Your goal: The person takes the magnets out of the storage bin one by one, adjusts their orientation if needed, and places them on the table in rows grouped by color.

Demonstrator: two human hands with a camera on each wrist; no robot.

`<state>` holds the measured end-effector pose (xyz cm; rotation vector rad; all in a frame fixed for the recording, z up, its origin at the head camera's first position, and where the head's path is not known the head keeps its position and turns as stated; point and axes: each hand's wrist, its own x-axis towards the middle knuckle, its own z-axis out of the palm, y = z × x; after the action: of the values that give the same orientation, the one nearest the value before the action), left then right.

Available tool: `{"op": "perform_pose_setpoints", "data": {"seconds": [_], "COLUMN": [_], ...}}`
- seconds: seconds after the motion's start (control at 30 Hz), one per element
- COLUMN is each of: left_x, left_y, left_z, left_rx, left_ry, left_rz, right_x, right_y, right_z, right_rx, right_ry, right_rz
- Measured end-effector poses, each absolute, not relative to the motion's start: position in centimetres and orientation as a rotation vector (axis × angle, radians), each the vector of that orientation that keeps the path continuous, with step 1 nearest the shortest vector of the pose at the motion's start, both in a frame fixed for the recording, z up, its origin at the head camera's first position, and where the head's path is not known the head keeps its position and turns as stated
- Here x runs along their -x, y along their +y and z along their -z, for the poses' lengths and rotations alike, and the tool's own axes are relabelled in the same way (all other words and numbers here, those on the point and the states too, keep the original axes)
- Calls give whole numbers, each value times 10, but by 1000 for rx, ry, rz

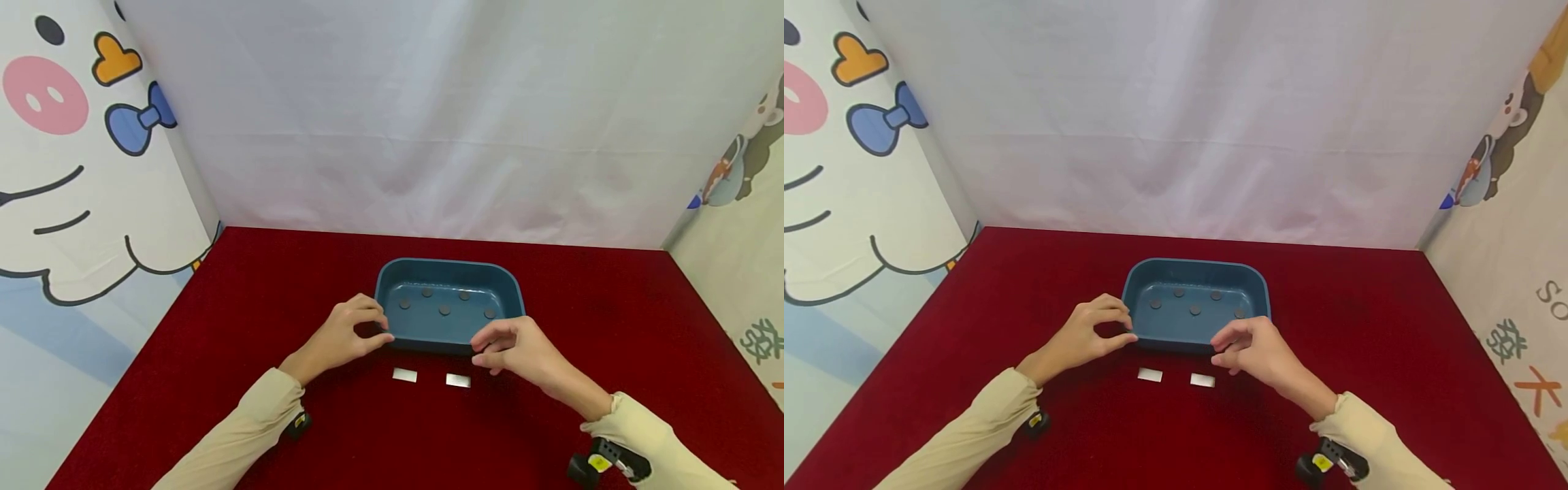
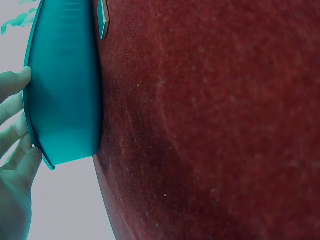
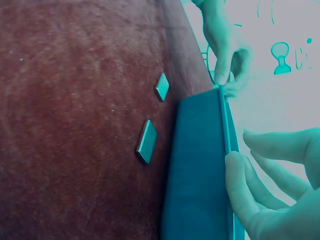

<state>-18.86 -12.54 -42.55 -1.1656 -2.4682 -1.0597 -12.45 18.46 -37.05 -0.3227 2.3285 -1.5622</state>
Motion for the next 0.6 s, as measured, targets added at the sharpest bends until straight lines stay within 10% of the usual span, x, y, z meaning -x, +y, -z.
{"op": "perform_pose_setpoints", "data": {"seconds": [0.6], "left_x": [190], "left_y": [-125], "left_z": [426], "left_rx": [1207], "left_ry": [-2406], "left_rz": [1044], "right_x": [150], "right_y": [195], "right_z": [368], "right_rx": [169], "right_ry": [2382], "right_rz": [1633]}}
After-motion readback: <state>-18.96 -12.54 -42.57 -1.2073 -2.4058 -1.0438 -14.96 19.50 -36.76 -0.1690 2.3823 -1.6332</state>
